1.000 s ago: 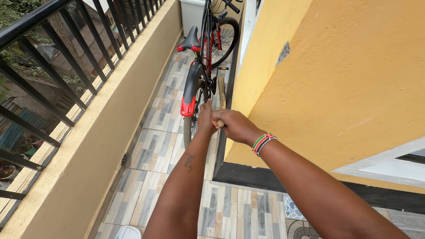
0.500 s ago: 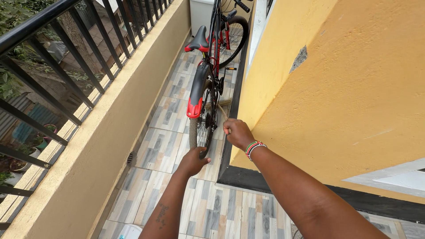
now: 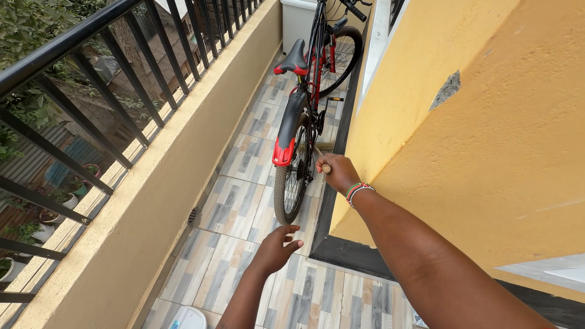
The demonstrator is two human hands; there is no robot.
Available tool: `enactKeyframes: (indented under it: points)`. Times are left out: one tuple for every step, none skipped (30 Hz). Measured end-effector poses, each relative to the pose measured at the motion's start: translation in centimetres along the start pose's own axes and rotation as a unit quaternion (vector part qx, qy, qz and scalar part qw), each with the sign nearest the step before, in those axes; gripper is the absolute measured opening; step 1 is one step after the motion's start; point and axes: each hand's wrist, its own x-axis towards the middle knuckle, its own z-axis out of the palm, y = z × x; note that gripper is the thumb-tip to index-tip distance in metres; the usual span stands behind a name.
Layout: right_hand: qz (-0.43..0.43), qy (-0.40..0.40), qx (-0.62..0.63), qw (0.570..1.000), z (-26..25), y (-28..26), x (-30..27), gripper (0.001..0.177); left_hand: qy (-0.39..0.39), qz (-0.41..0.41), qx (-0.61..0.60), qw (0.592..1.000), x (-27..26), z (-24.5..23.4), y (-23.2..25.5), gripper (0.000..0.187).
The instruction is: The person sweeps a tiled balcony floor using a traditional straw broom. They move a white dustpan and a blue bucket to clear the area, then sweep around a parked bicycle and a white trash bin before returning the dustpan to its original spot.
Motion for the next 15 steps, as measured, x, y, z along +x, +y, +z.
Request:
enactKeyframes:
  points:
    - [0.013,0.007,-0.006,1.0,0.0,0.2,0.0,0.026,0.0,-0.001,-0.006,1.0,-0.2,-0.1,-0.1,0.05]
    - [0.04,0.032,0.015,0.999,0.2,0.4,-0.1,0.025,0.004,0.002,-0.01,1.0,-0.4,-0.2,-0.2,0.05]
    - [0.066,0.056,0.037,0.996,0.4,0.5,-0.4,0.024,0.008,0.006,-0.016,1.0,-0.7,-0.2,-0.1,0.05]
    - [0.092,0.081,0.058,0.991,0.6,0.7,-0.4,0.023,0.013,0.009,-0.021,1.0,-0.9,-0.3,0.0,0.05]
    - [0.11,0.132,0.089,0.981,0.8,1.0,-0.1,0.021,0.017,0.004,-0.019,1.0,-1.1,-0.5,0.2,0.05]
    - [0.127,0.182,0.12,0.968,1.0,1.3,0.2,0.019,0.022,-0.001,-0.016,1.0,-1.4,-0.5,0.4,0.05]
    - [0.146,0.235,0.149,0.949,0.9,1.5,0.4,0.018,0.023,-0.003,-0.012,1.0,-1.5,-0.6,0.9,0.049]
    - [0.141,0.266,0.154,0.941,0.8,1.7,1.0,0.017,0.036,0.014,-0.019,0.999,-1.3,-0.7,1.6,0.049]
    - [0.136,0.294,0.159,0.933,0.6,1.7,1.8,0.018,0.05,0.029,-0.027,0.998,-1.1,-0.8,2.2,0.048]
    - [0.131,0.322,0.165,0.923,0.4,1.6,2.5,0.019,0.064,0.044,-0.035,0.996,-0.9,-0.8,2.9,0.048]
    - [0.132,0.305,0.134,0.934,0.3,1.2,3.2,0.017,0.074,0.058,-0.034,0.995,-0.6,-1.0,3.6,0.046]
    - [0.132,0.288,0.103,0.943,0.1,0.8,3.7,0.017,0.085,0.071,-0.034,0.993,-0.2,-1.2,4.4,0.045]
    - [0.135,0.269,0.07,0.951,-0.4,0.8,3.9,0.016,0.093,0.084,-0.035,0.992,0.1,-1.0,5.1,0.043]
    - [0.14,0.253,0.061,0.956,-0.9,0.9,4.2,0.015,0.094,0.095,-0.043,0.99,0.2,-0.8,5.6,0.042]
    - [0.143,0.235,0.052,0.96,-1.4,0.9,4.6,0.015,0.098,0.106,-0.05,0.988,0.2,-0.8,6.0,0.041]
